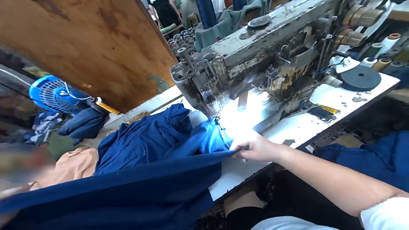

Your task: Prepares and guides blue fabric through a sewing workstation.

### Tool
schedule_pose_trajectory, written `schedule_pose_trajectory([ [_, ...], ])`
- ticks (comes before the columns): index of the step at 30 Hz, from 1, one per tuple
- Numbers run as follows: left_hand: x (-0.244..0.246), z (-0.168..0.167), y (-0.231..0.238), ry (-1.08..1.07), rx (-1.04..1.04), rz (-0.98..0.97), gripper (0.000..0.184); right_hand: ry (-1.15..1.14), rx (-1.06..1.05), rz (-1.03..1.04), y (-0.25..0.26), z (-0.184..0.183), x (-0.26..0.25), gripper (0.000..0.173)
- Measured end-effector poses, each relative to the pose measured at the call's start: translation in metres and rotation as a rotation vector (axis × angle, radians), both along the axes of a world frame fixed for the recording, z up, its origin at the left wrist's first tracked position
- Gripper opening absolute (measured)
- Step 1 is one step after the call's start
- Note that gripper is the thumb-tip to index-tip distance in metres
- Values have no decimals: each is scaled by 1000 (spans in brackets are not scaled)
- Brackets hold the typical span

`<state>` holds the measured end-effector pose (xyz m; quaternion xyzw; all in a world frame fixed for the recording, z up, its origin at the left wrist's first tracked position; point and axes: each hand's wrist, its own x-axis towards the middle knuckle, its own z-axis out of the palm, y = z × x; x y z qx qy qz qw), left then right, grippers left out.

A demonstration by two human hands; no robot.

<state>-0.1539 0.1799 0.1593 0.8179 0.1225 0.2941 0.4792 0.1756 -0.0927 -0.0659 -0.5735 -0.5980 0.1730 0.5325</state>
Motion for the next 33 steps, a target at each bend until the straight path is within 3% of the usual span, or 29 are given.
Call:
schedule_pose_trajectory([
  [2,17,-2,6,48,28,-20,15,-31,139,-23,4,-13,0,14],
  [5,29,1,13,119,66,-112,15,-98,187,-77,8,-12,-2,14],
  [9,45,5,15,172,423,-249,18,-150,194,-107,9,-9,-2,14],
  [12,58,5,5,172,533,-325,19,-166,202,-110,10,-9,-2,14],
  [16,76,9,-10,270,746,-363,16,-172,197,-110,10,-7,-2,15],
  [20,83,-13,-3,387,983,-317,18,-205,180,-105,9,-9,-3,14],
  [25,97,-44,2,433,1043,-335,27,-218,159,-93,7,-8,-4,15],
  [33,129,-56,-24,375,1165,-347,35,-248,139,-80,7,-7,-6,15],
])
